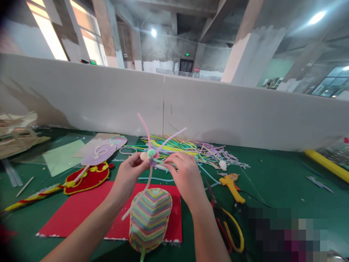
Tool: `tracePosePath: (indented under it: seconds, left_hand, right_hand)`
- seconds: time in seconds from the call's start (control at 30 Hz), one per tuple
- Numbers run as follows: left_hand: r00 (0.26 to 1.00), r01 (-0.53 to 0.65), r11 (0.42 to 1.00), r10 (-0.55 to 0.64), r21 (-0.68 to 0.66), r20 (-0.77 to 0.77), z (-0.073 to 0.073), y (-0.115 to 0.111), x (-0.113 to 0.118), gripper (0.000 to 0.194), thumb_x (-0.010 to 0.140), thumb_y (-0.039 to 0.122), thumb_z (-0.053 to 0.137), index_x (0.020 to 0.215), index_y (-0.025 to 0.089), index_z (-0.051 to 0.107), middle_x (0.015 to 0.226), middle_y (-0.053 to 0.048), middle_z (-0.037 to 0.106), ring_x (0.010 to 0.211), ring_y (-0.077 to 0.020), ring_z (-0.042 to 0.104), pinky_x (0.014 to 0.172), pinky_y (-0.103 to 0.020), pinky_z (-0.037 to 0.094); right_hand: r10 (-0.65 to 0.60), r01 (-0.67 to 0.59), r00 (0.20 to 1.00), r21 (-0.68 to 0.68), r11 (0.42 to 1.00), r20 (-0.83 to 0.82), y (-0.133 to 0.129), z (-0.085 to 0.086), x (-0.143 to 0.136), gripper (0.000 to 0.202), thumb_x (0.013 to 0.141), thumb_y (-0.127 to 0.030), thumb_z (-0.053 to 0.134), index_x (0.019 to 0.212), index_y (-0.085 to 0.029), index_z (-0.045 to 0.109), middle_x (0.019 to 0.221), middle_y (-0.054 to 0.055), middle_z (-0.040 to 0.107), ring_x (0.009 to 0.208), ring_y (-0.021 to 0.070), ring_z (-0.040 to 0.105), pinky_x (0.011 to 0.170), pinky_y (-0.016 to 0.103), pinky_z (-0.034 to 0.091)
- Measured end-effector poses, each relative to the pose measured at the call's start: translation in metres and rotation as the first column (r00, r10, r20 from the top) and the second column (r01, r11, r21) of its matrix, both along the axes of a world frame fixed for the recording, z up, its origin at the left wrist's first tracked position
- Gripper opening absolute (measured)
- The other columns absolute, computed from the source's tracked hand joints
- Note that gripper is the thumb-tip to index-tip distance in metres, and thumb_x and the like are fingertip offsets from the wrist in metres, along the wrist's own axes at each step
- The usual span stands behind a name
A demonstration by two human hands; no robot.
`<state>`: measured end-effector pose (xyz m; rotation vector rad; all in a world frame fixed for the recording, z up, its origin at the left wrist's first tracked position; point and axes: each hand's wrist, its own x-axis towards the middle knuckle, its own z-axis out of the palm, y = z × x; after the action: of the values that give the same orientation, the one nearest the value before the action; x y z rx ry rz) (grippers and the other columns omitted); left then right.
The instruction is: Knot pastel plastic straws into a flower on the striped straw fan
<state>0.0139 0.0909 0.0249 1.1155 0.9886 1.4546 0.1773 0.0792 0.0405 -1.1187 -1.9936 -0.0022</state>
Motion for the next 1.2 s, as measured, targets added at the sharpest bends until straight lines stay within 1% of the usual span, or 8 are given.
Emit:
tracePosePath:
  seconds: [0.17,0.33,0.53,0.67,0.83,0.93,1.07,1.2]
  left_hand:
    - [0.999,0.042,0.999,-0.042,-0.035,-0.001,0.0031,-0.0022,0.0005,0.027,0.061,0.035,0.073,0.079,0.017,0.067,0.074,-0.003,0.068,0.068,-0.0161,0.060,0.067,-0.025,0.047]
    - [0.999,0.048,0.997,-0.047,-0.055,0.020,0.0062,-0.0043,0.0012,0.028,0.061,0.041,0.072,0.073,0.017,0.065,0.071,-0.003,0.066,0.067,-0.0163,0.059,0.066,-0.025,0.047]
    - [1.000,0.020,1.000,-0.019,0.018,-0.021,0.0047,-0.0035,0.0006,0.022,0.066,0.039,0.068,0.067,0.018,0.062,0.069,-0.001,0.065,0.066,-0.0145,0.058,0.067,-0.024,0.047]
    - [1.000,-0.005,1.000,0.006,0.027,-0.017,0.0058,-0.0039,-0.0003,0.023,0.065,0.040,0.069,0.072,0.018,0.064,0.074,-0.002,0.066,0.069,-0.0155,0.059,0.069,-0.025,0.048]
    - [0.999,0.021,1.000,-0.022,0.020,0.023,0.0059,-0.0043,-0.0005,0.029,0.069,0.044,0.065,0.082,0.018,0.065,0.077,-0.003,0.065,0.072,-0.0160,0.059,0.071,-0.027,0.050]
    - [0.999,0.023,1.000,-0.024,0.019,0.023,0.0056,-0.0046,-0.0003,0.027,0.069,0.043,0.065,0.079,0.018,0.065,0.075,-0.002,0.065,0.071,-0.0151,0.059,0.071,-0.027,0.050]
    - [1.000,0.013,0.999,-0.014,0.029,0.014,0.0061,-0.0052,0.0000,0.025,0.064,0.036,0.071,0.078,0.017,0.066,0.074,-0.003,0.066,0.073,-0.0161,0.061,0.070,-0.026,0.049]
    - [0.998,0.042,0.999,-0.041,-0.017,0.045,0.0055,-0.0052,-0.0019,0.025,0.064,0.035,0.071,0.077,0.015,0.064,0.077,-0.003,0.067,0.074,-0.0164,0.061,0.069,-0.026,0.049]
  right_hand:
    - [0.002,-0.003,1.000,0.051,0.999,0.019,0.0009,0.0018,0.0077,0.007,0.084,-0.021,0.055,0.085,-0.021,0.062,0.084,0.003,0.068,0.084,0.0189,0.061,0.083,0.035,0.041]
    - [-0.006,0.002,0.999,0.099,0.995,0.046,0.0026,0.0014,0.0086,0.012,0.086,-0.020,0.051,0.087,-0.022,0.064,0.083,0.002,0.068,0.081,0.0178,0.061,0.086,0.036,0.040]
    - [-0.023,0.005,0.994,0.158,0.987,0.111,-0.0003,0.0023,0.0076,0.017,0.087,-0.018,0.049,0.093,-0.022,0.064,0.087,0.003,0.067,0.085,0.0176,0.060,0.092,0.039,0.037]
    - [-0.015,0.001,0.994,0.131,0.991,0.109,-0.0022,0.0021,0.0063,0.017,0.087,-0.019,0.050,0.097,-0.021,0.064,0.090,0.004,0.066,0.088,0.0181,0.058,0.085,0.035,0.041]
    - [-0.012,0.003,0.998,0.130,0.991,0.068,-0.0003,0.0003,0.0088,0.017,0.086,-0.020,0.052,0.095,-0.023,0.066,0.088,0.005,0.065,0.086,0.0188,0.059,0.079,0.034,0.043]
    - [-0.006,-0.003,0.998,0.139,0.990,0.062,0.0008,-0.0007,0.0105,0.017,0.085,-0.019,0.052,0.094,-0.023,0.066,0.088,0.004,0.065,0.084,0.0183,0.059,0.077,0.033,0.044]
    - [-0.003,-0.003,0.999,0.153,0.988,0.038,0.0013,-0.0010,0.0108,0.016,0.085,-0.018,0.052,0.093,-0.022,0.066,0.085,0.004,0.065,0.082,0.0175,0.059,0.075,0.032,0.044]
    - [0.022,-0.030,0.999,0.172,0.985,0.046,0.0021,0.0000,0.0113,0.014,0.084,-0.020,0.055,0.090,-0.023,0.067,0.086,0.004,0.065,0.083,0.0177,0.058,0.077,0.033,0.044]
